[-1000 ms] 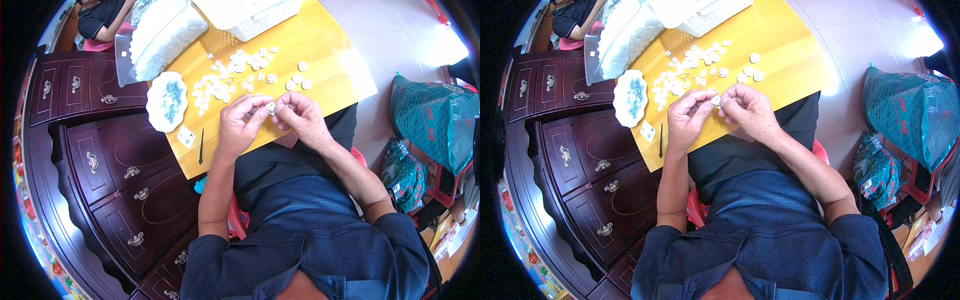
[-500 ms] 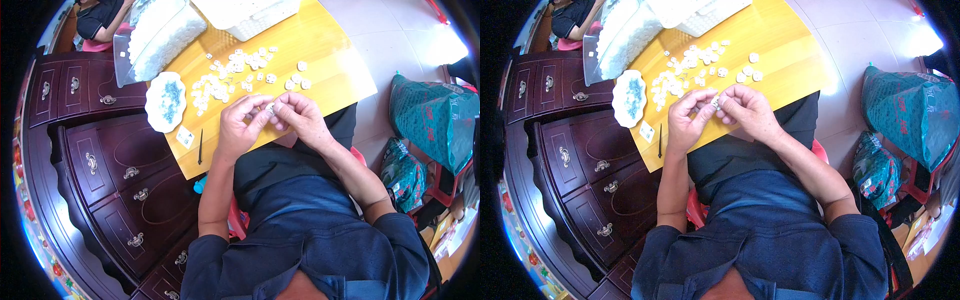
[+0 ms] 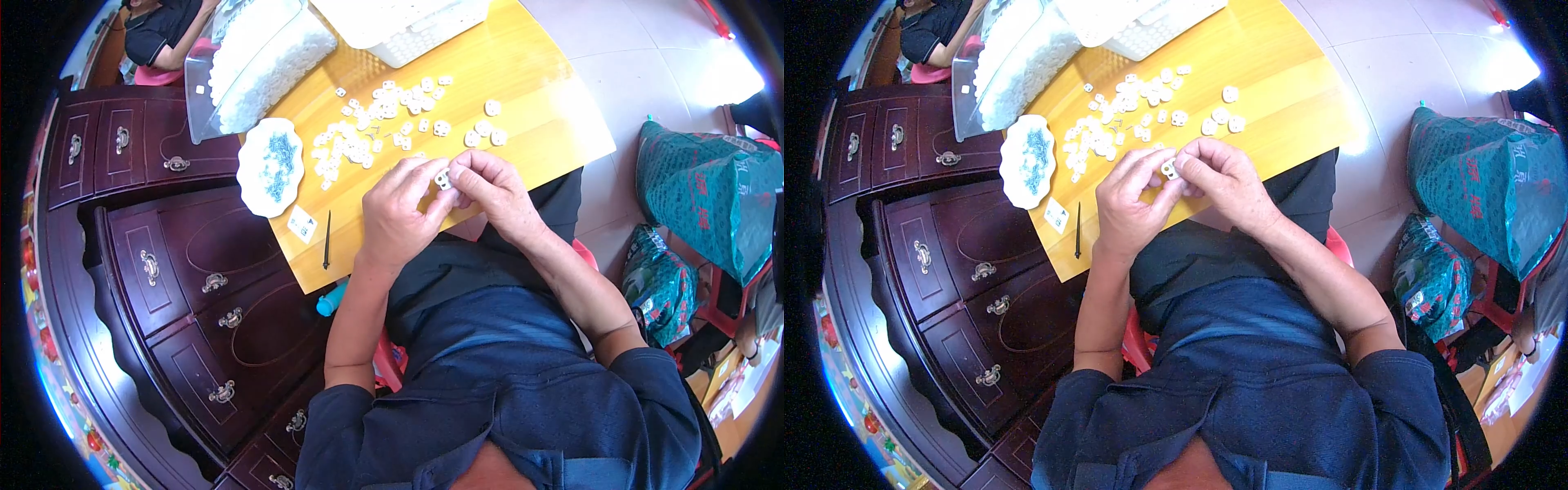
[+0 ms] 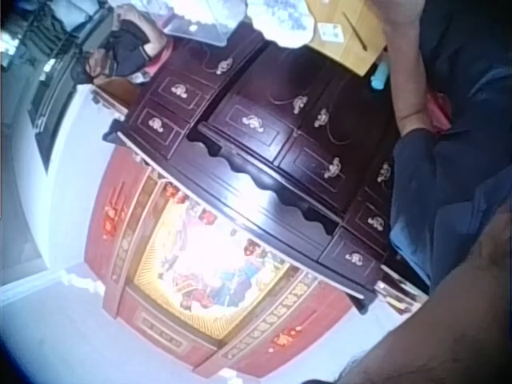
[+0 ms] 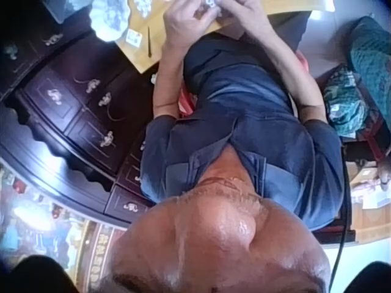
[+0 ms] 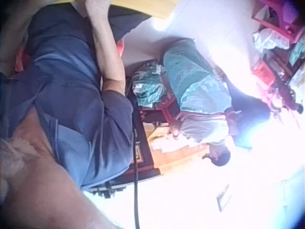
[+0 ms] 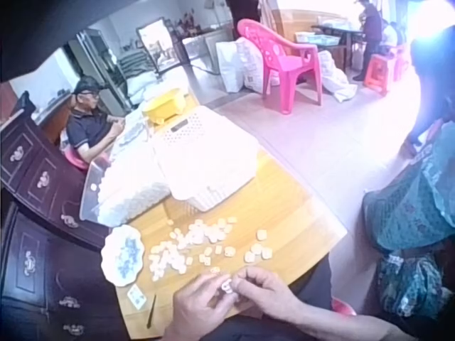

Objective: Assembling small white plastic components by hand at a table in a shared workspace.

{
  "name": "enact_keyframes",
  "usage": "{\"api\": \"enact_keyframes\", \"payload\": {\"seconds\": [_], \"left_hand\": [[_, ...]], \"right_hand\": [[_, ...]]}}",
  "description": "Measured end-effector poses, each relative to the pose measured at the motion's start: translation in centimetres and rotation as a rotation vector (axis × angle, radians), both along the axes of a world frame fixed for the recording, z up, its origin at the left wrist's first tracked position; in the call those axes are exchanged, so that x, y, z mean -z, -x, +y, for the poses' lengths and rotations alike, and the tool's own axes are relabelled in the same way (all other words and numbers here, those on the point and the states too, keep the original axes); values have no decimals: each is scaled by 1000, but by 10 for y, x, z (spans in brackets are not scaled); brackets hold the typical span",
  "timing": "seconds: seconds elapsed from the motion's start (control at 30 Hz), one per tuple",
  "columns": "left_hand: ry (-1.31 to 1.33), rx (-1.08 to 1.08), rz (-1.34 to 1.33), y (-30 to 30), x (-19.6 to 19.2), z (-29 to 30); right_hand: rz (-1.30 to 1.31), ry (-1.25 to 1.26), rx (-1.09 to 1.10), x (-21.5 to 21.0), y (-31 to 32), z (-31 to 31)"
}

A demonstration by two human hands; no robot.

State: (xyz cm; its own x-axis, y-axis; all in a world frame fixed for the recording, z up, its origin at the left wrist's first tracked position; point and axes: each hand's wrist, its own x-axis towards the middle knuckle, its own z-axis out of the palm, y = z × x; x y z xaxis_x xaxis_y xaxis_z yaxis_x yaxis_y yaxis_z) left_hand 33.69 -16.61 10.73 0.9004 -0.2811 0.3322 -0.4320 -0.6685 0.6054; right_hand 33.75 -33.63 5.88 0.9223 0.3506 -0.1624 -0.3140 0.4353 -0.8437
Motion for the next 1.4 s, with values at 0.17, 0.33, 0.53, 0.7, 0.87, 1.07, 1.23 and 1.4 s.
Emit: {"api": "enact_keyframes", "payload": {"seconds": [0.17, 0.33, 0.53, 0.7, 0.87, 1.07, 1.23, 1.4], "left_hand": [[-3, 26, -5, -1, 0, 1], [-35, 64, -43, -2, 0, 2], [-66, 54, -82, -1, -4, -1], [-47, 48, -153, -3, 2, -5], [25, 41, -96, -1, 12, -2], [144, 35, 89, -19, 4, -5], [-130, -60, -14, -41, 19, -4], [-245, -15, -92, -56, 26, -7]], "right_hand": [[53, 8, -63, -2, -2, -4], [31, 31, -58, -3, -2, -4], [57, 38, 8, -4, 0, -1], [37, 94, 86, -9, 3, 1], [-19, 141, 81, -9, 2, -1], [-227, 433, 329, -7, -11, -17], [-467, 799, 567, -14, -32, -38], [-712, 1094, 619, -5, -42, -51]]}}
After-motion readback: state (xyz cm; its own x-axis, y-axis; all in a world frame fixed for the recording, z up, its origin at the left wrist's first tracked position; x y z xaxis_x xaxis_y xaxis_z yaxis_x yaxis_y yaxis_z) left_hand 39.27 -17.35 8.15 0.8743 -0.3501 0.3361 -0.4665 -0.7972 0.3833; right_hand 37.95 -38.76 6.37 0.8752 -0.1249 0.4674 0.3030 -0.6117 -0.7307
